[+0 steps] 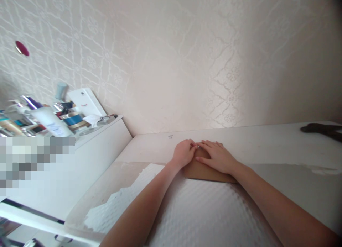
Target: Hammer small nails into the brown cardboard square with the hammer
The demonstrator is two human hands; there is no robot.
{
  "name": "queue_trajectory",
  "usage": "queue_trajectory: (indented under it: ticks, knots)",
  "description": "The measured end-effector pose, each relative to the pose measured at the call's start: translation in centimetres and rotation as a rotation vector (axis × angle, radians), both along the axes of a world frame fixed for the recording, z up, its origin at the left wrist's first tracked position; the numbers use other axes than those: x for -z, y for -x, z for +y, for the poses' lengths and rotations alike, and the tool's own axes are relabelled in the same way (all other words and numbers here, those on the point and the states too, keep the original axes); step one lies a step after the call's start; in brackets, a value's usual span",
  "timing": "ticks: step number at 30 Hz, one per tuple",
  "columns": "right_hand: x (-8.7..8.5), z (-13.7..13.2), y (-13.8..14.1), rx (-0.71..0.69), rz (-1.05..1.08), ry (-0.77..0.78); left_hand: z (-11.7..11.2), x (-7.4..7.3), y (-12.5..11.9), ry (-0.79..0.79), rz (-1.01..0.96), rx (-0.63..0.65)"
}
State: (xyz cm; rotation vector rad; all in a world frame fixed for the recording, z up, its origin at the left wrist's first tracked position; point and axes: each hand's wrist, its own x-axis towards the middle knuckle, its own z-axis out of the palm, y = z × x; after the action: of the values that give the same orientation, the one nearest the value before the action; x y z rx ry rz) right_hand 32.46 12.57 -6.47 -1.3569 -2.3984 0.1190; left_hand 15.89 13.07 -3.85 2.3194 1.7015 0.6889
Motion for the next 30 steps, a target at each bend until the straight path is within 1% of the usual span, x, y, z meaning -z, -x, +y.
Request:
queue_trajectory:
  ticks: [11, 13, 17, 19, 21, 24, 27, 30]
  knots:
    - [0.0, 0.0, 0.0, 0.001, -0.004, 0.002, -0.1, -0.1, -0.1, 0.012, 0.011, -0.047]
    - [0.0, 0.0, 0.0, -0.001, -0.007, 0.007, 0.1, -0.1, -0.1, 0.011, -0.024, -0.049]
    - [0.0, 0.1, 0.0, -0.010, -0.011, 0.011, 0.6, -0.1, 0.3, 0.003, -0.161, -0.071]
    - [0.0, 0.1, 0.0, -0.007, -0.014, 0.010, 1.1, -0.2, 0.8, -0.010, -0.177, -0.096]
    - [0.0, 0.1, 0.0, -0.001, -0.015, 0.009, 1.5, -0.3, 1.5, -0.043, -0.165, -0.145]
    - [-0.1, 0.0, 0.0, 0.002, -0.008, 0.009, 2.2, -0.3, 3.2, -0.087, -0.128, -0.276]
    - [-0.2, -0.1, 0.1, 0.004, -0.001, 0.015, 2.7, -0.1, 5.2, -0.069, -0.072, -0.420]
    - [-0.2, -0.1, 0.1, 0.011, 0.009, 0.022, 3.0, 0.2, 6.9, -0.036, -0.031, -0.531]
